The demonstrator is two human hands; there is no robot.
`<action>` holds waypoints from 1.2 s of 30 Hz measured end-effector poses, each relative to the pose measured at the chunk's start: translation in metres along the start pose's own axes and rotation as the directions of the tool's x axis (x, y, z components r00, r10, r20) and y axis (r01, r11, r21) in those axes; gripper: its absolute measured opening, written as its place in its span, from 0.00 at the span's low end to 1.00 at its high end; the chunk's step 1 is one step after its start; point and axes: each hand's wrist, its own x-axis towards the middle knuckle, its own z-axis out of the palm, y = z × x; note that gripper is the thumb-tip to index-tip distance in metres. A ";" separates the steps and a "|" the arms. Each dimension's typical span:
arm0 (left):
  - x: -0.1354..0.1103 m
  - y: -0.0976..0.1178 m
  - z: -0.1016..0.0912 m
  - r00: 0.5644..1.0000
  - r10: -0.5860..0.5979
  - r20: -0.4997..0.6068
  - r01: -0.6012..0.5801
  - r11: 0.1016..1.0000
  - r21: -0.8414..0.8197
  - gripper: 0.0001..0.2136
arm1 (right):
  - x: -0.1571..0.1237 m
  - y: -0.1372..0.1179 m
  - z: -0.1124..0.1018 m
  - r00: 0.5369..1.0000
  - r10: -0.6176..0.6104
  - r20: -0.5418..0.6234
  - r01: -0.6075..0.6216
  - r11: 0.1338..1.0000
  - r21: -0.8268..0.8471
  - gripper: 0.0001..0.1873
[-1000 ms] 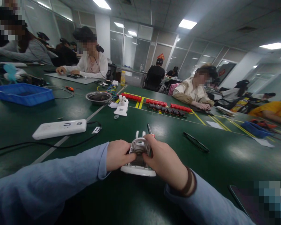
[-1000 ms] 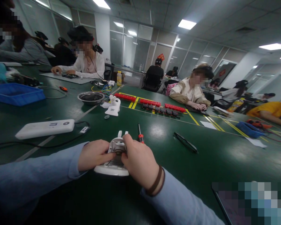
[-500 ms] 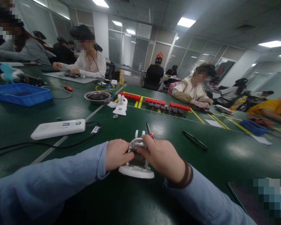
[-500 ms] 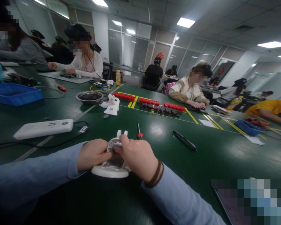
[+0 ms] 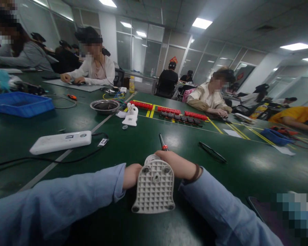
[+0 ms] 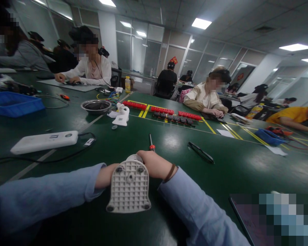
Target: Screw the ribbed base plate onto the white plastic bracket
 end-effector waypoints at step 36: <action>-0.005 0.051 -0.031 0.983 -0.132 -0.131 -0.026 0.598 -0.801 0.08 | -0.022 0.009 -0.060 0.740 0.485 -0.466 0.383 0.266 0.885 0.05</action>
